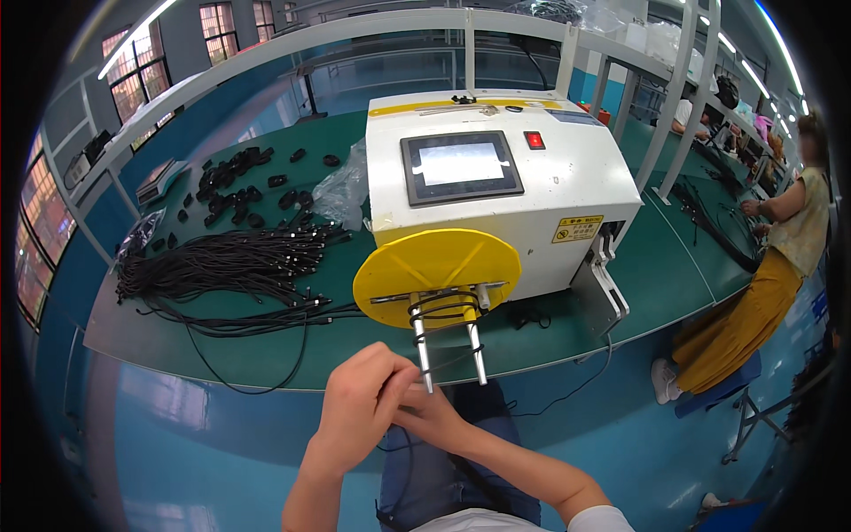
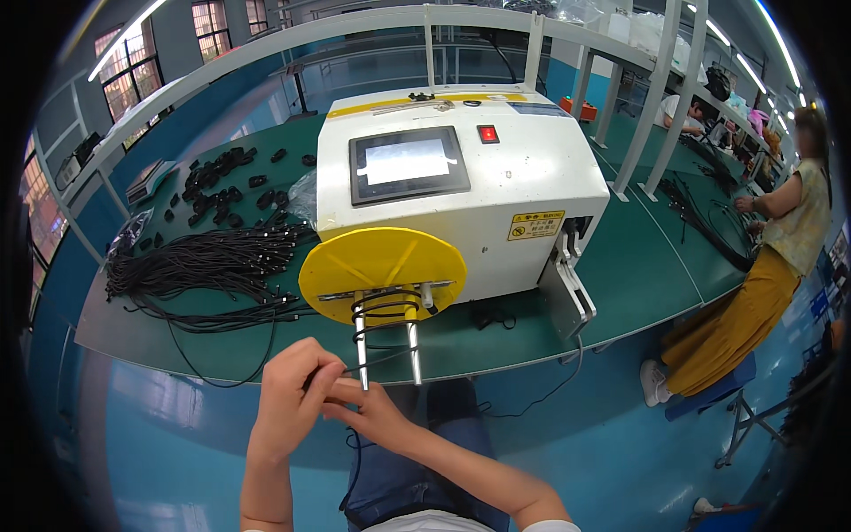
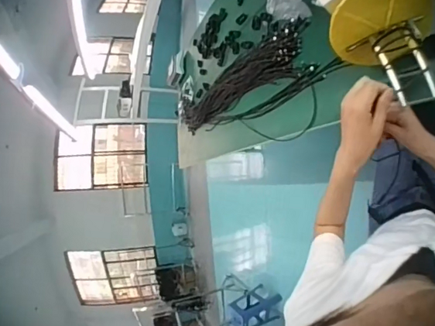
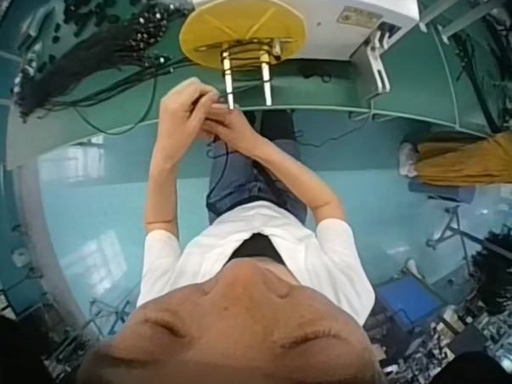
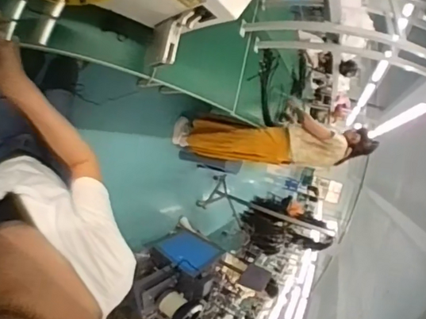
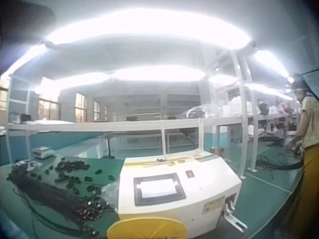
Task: Bundling electronic cables using a manual winding machine.
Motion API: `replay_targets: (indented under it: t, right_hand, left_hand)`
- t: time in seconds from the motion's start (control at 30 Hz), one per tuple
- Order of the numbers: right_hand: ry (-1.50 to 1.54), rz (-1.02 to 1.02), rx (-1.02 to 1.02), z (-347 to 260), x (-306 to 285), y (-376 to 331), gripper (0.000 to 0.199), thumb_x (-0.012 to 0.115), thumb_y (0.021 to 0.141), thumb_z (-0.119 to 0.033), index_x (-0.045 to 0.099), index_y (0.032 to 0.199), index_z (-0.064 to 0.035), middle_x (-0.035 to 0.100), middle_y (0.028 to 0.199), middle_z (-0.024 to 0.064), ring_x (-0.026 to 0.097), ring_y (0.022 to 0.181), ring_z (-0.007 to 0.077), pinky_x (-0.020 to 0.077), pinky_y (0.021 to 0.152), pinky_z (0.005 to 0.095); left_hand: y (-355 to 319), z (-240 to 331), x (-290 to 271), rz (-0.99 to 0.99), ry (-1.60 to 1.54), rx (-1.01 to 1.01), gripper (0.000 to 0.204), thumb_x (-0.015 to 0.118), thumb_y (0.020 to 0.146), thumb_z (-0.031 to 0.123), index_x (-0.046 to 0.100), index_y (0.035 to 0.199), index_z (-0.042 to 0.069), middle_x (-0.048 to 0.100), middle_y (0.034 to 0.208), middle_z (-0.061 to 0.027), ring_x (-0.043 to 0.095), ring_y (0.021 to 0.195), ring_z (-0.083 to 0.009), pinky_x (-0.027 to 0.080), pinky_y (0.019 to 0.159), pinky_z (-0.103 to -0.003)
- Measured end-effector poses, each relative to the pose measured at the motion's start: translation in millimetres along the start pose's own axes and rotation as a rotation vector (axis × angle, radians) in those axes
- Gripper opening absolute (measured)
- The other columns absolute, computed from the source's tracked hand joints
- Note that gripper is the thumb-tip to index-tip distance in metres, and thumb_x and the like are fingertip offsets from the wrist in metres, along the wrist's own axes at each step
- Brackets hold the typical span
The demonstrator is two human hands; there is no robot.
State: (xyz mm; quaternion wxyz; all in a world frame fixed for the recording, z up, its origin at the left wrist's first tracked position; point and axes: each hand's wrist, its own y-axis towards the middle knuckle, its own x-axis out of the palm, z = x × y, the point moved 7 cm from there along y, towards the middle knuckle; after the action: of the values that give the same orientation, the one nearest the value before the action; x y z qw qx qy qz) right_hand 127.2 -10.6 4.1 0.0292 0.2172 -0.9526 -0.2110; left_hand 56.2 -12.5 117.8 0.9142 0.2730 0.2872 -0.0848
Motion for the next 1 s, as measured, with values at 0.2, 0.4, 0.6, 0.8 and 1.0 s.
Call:
replay_targets:
  t: [0.2,0.4,0.6,0.8,1.0]
  right_hand:
    - [-0.036,-0.025,0.113,5,-14,-11,0.024,0.06,0.087,-0.006,0.063,0.111,-0.0029,0.062,0.093,0.0079,0.062,0.087,0.0177,0.0489,0.075,0.0271]
    - [0.021,0.051,0.216,19,-27,-21,0.028,0.058,0.087,-0.007,0.06,0.115,-0.0028,0.06,0.107,0.007,0.062,0.091,0.0166,0.0485,0.081,0.0277]
    - [0.455,0.204,0.267,8,-48,-13,0.036,0.058,0.085,-0.004,0.054,0.121,0.0009,0.059,0.112,0.0102,0.06,0.098,0.0178,0.0465,0.087,0.0286]
    - [0.587,0.22,0.478,15,-59,-40,0.037,0.058,0.084,-0.002,0.054,0.12,0.0035,0.059,0.112,0.013,0.06,0.1,0.02,0.0464,0.088,0.0307]
    - [0.83,0.083,0.646,6,-64,-57,0.035,0.054,0.088,-0.004,0.053,0.122,0.0044,0.061,0.104,0.0115,0.06,0.094,0.0179,0.0474,0.081,0.0292]
  left_hand:
    - [12,-41,0,0.064,-0.038,-0.038,0.009,0.059,0.085,0.003,0.057,0.078,-0.003,0.052,0.068,-0.0075,0.047,0.059,-0.0167,0.037,0.054,-0.028]
    - [-6,-57,14,-0.032,-0.157,-0.12,0.009,0.058,0.086,0.003,0.058,0.08,-0.003,0.051,0.069,-0.0062,0.046,0.061,-0.0156,0.035,0.055,-0.026]
    - [-6,-48,15,-0.043,-0.147,-0.038,0.006,0.062,0.082,0.004,0.061,0.083,-0.002,0.051,0.069,-0.006,0.046,0.059,-0.0162,0.034,0.052,-0.027]
    - [-23,25,31,-0.179,-0.051,0.197,0.011,0.067,0.078,0.01,0.063,0.086,0.004,0.053,0.071,-0.0075,0.053,0.061,-0.0238,0.043,0.052,-0.033]
    - [-89,21,113,-0.622,-0.039,0.146,0.012,0.059,0.084,0.019,0.055,0.079,0.009,0.057,0.08,-0.009,0.061,0.065,-0.0291,0.049,0.053,-0.036]
